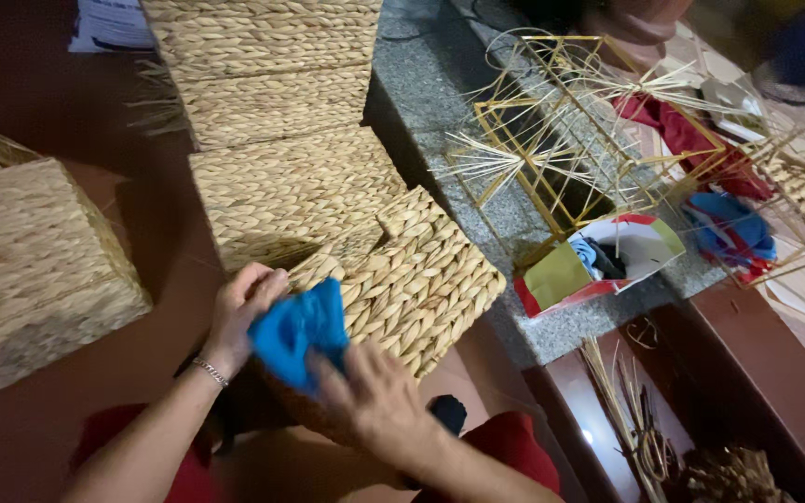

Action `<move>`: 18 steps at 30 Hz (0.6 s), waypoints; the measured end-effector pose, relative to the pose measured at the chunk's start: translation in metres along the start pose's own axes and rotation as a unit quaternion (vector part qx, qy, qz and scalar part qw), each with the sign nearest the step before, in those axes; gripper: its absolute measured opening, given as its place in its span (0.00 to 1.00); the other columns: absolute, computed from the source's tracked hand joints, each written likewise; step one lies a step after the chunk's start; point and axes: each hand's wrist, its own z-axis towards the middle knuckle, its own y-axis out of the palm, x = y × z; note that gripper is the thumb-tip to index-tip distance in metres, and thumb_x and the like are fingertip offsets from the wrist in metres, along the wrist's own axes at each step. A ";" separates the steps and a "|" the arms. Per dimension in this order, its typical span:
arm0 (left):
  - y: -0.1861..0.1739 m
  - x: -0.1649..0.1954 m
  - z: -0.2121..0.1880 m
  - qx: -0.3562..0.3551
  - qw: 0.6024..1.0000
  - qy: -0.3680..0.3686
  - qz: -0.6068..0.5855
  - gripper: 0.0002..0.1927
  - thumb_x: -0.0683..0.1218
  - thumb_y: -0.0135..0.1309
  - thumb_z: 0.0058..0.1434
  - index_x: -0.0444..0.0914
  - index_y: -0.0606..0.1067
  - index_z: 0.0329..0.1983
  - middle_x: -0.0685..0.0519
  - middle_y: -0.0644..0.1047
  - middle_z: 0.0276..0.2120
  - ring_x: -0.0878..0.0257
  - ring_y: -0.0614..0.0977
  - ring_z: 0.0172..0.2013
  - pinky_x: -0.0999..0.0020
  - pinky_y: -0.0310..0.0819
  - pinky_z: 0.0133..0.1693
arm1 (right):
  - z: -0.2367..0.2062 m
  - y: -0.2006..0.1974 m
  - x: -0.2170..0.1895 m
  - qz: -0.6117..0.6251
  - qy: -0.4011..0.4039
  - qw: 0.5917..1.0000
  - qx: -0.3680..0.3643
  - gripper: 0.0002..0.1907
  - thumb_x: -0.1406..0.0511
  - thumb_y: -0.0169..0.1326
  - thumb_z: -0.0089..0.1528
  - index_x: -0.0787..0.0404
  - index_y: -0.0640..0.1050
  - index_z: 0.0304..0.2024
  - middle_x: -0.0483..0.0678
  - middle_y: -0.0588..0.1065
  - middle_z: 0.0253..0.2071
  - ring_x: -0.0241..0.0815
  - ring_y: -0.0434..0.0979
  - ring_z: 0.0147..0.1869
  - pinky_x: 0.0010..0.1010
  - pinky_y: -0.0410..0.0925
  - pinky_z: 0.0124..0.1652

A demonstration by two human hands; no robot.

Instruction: The person sits on the floor and wipes water hyacinth woven baskets one at a time with a blue cloth, turning each basket over to wipe its sides and top, then sets it aside and reaches for the next basket.

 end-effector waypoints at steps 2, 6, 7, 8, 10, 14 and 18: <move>-0.001 -0.003 0.001 -0.014 0.999 -0.029 -0.029 0.15 0.52 0.56 0.68 0.35 0.77 0.34 0.57 0.77 0.28 0.72 0.74 0.32 0.72 0.71 0.35 | 0.000 0.003 -0.006 0.038 -0.060 0.997 0.035 0.27 0.71 0.61 0.56 0.62 0.77 0.59 0.51 0.69 0.40 0.45 0.72 0.40 0.36 0.70 0.32; 0.003 -0.005 -0.001 -0.007 0.997 -0.044 -0.057 0.17 0.52 0.56 0.69 0.34 0.75 0.33 0.57 0.78 0.28 0.72 0.74 0.32 0.72 0.71 0.34 | 0.016 0.018 0.060 -0.090 0.050 0.992 0.071 0.25 0.76 0.57 0.61 0.55 0.78 0.60 0.51 0.73 0.42 0.45 0.72 0.39 0.31 0.69 0.25; 0.005 -0.004 -0.001 -0.006 0.998 -0.038 -0.051 0.17 0.53 0.55 0.68 0.34 0.75 0.32 0.57 0.80 0.29 0.73 0.75 0.32 0.73 0.72 0.35 | 0.017 0.019 0.083 -0.084 0.109 0.989 0.055 0.22 0.77 0.55 0.65 0.56 0.78 0.61 0.51 0.72 0.42 0.47 0.73 0.41 0.34 0.70 0.27; 0.007 -0.003 -0.001 -0.008 0.999 -0.031 -0.038 0.17 0.53 0.55 0.68 0.35 0.75 0.32 0.57 0.80 0.28 0.73 0.76 0.32 0.73 0.72 0.35 | 0.016 0.019 0.107 -0.090 0.133 0.984 0.079 0.26 0.75 0.55 0.59 0.55 0.78 0.60 0.54 0.72 0.42 0.52 0.74 0.43 0.41 0.72 0.33; 0.011 0.000 -0.001 -0.005 1.000 -0.016 -0.013 0.17 0.53 0.55 0.67 0.35 0.75 0.31 0.57 0.81 0.27 0.74 0.77 0.32 0.73 0.73 0.35 | 0.012 0.013 0.150 -0.118 0.226 0.962 0.093 0.27 0.71 0.57 0.54 0.50 0.79 0.57 0.55 0.73 0.43 0.58 0.76 0.46 0.49 0.73 0.38; 0.016 0.007 0.001 -0.028 0.999 0.012 -0.022 0.16 0.52 0.55 0.66 0.35 0.74 0.30 0.58 0.76 0.24 0.73 0.74 0.29 0.72 0.71 0.32 | 0.014 0.010 0.184 -0.214 0.288 0.926 0.121 0.21 0.62 0.63 0.58 0.50 0.79 0.54 0.56 0.73 0.43 0.62 0.76 0.48 0.52 0.72 0.38; 0.014 0.010 0.006 -0.025 0.999 -0.025 0.013 0.21 0.54 0.55 0.68 0.34 0.69 0.27 0.57 0.68 0.20 0.70 0.67 0.25 0.68 0.64 0.27 | 0.026 0.008 0.130 -0.159 0.233 0.957 0.062 0.27 0.73 0.55 0.56 0.51 0.79 0.58 0.58 0.73 0.46 0.60 0.77 0.47 0.46 0.74 0.35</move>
